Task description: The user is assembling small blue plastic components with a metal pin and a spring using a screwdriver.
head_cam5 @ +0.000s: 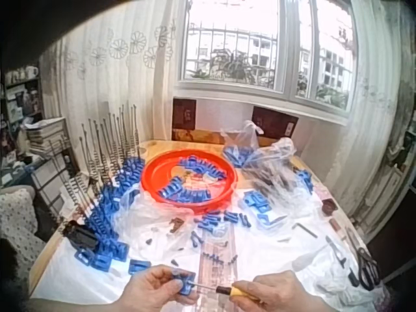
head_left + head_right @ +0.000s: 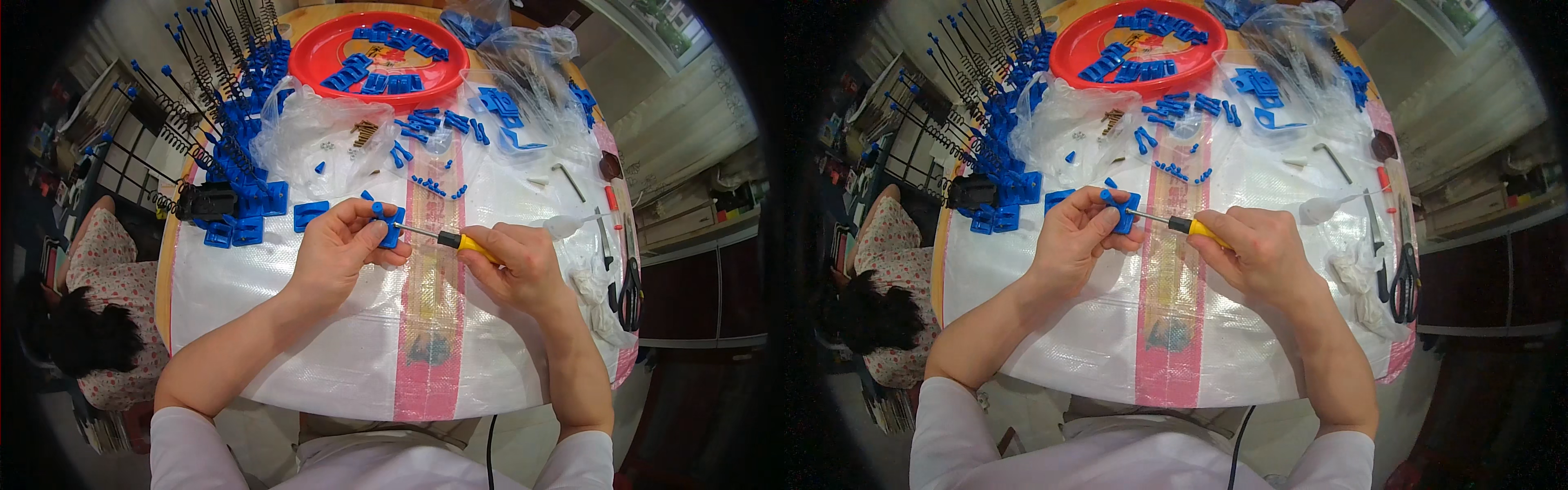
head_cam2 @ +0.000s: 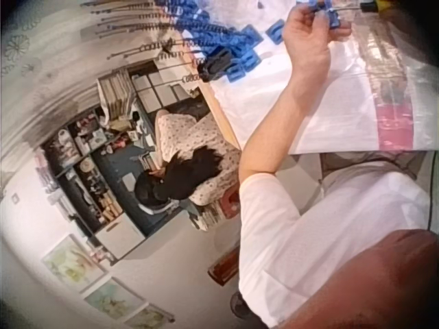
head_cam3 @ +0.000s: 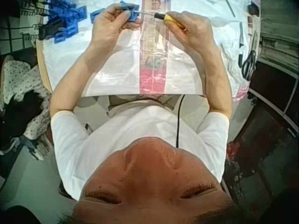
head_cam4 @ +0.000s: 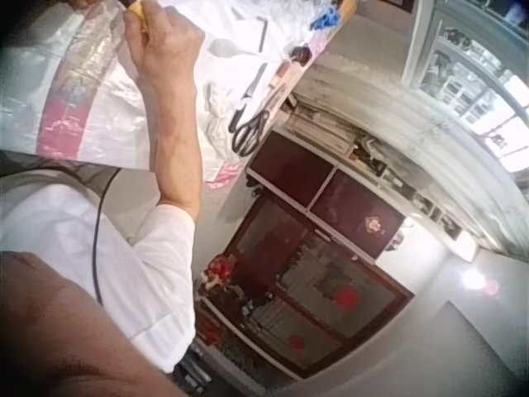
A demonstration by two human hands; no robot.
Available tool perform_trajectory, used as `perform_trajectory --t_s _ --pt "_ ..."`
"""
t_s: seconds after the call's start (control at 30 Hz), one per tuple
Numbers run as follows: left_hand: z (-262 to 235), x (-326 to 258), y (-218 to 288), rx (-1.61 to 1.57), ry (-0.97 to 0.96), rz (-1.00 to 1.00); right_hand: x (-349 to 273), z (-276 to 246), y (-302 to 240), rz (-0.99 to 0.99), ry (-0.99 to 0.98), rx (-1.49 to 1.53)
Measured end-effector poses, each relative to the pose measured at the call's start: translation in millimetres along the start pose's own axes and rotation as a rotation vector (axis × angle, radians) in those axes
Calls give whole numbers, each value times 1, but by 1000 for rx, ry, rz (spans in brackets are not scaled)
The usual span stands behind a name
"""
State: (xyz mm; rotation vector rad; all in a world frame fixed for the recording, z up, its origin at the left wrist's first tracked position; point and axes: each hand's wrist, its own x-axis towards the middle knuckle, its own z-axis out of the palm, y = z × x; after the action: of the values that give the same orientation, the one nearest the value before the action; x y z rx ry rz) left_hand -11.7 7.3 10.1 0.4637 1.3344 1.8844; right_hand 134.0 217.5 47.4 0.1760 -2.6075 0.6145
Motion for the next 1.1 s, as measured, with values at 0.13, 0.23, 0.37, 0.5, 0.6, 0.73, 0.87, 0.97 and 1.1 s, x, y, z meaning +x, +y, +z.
perform_trajectory --t_s 0.13,0.23,0.37,0.5,0.6,0.73,0.87,0.97,1.1 --pt "-2 0 -3 -22 -10 19 0 1 1 -40 20 -30" --pt "-2 0 -2 -4 -11 1 0 0 0 -50 14 -48" --pt "1 1 -2 1 2 27 2 -2 -4 -23 38 2" --pt "1 0 -3 -61 58 65 2 -12 5 52 5 -16" --pt "1 0 -2 -36 14 58 2 -16 5 155 -84 -121" --pt "8 -6 1 59 -40 4 0 -11 12 179 -67 -213" --pt "22 -12 1 95 -56 46 8 -6 1 25 126 -208" --pt "23 -15 -6 218 -58 91 10 4 -12 -97 136 -37" --pt "24 -17 -8 480 -81 271 11 17 -25 -204 140 36"
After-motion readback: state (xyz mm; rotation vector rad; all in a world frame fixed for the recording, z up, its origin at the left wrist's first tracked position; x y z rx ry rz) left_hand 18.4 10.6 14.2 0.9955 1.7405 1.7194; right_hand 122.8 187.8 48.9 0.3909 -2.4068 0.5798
